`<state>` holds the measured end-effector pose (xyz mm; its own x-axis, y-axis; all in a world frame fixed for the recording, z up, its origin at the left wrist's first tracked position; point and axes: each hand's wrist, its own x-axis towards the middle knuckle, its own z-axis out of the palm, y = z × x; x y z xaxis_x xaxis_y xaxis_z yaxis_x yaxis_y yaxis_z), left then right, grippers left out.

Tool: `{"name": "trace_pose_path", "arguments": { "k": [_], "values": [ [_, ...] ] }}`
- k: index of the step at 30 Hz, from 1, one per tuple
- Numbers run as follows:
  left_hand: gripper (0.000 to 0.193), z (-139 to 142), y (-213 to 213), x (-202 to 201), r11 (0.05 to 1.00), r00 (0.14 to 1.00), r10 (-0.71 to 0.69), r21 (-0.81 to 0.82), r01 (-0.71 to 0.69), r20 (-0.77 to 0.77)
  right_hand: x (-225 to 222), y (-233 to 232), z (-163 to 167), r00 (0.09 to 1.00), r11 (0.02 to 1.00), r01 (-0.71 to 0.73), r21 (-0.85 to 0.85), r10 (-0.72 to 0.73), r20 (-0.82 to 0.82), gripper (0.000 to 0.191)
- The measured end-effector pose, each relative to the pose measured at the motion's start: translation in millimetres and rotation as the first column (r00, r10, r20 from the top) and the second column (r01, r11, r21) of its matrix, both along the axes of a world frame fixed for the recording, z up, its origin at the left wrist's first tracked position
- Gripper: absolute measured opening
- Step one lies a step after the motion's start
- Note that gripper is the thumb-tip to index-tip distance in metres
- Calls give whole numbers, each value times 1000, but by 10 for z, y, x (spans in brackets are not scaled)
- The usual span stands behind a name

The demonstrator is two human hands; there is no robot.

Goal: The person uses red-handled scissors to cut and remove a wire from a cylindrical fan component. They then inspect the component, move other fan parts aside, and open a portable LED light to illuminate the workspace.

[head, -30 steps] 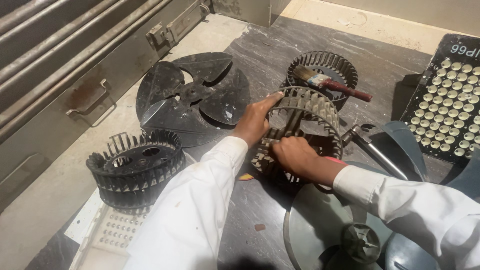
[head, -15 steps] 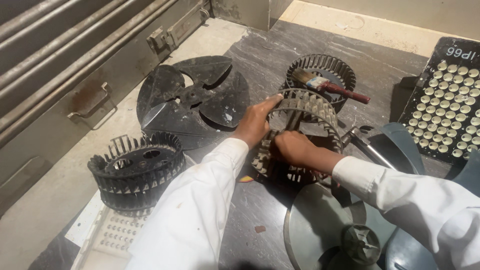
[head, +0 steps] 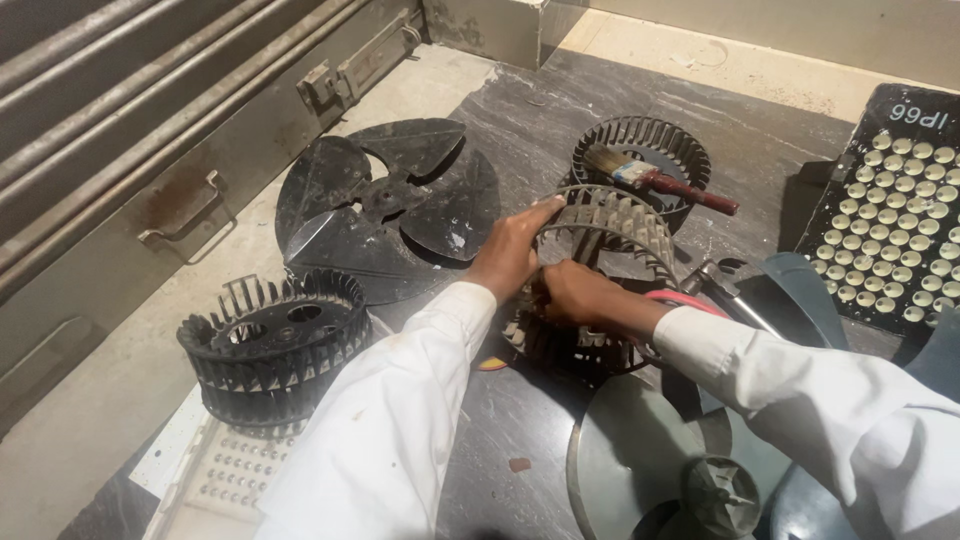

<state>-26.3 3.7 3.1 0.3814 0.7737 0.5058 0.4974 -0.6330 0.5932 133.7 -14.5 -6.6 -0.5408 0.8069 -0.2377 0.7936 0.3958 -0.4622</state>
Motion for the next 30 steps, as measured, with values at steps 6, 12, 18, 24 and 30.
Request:
{"name": "trace_pose_path", "arguments": {
  "k": [6, 12, 18, 24, 30],
  "values": [
    [75, 30, -77, -91, 999, 1000, 22, -31, -22, 12, -61, -130, 53, 992, 999, 18, 43, -23, 122, 30],
    [69, 79, -42, 0, 999, 999, -12, 30, 11, 32, 6, -145, 133, 981, 990, 19, 139, -46, 190, 32],
    [64, 85, -35, 79, 1000, 999, 19, 21, -21, 51, 10, -171, 193, 976, 991, 89, 100, -106, 190, 36],
    [64, 68, -20, 18, 999, 998, 29, -34, -27, 56, -40, -242, 189, 978, 985, -1, 172, -35, 205, 26],
    [74, 85, -33, -43, 998, 999, 28, -52, -27, 22, -179, -243, 243, 971, 986, 19, 165, -58, 234, 24]
  ]
}}
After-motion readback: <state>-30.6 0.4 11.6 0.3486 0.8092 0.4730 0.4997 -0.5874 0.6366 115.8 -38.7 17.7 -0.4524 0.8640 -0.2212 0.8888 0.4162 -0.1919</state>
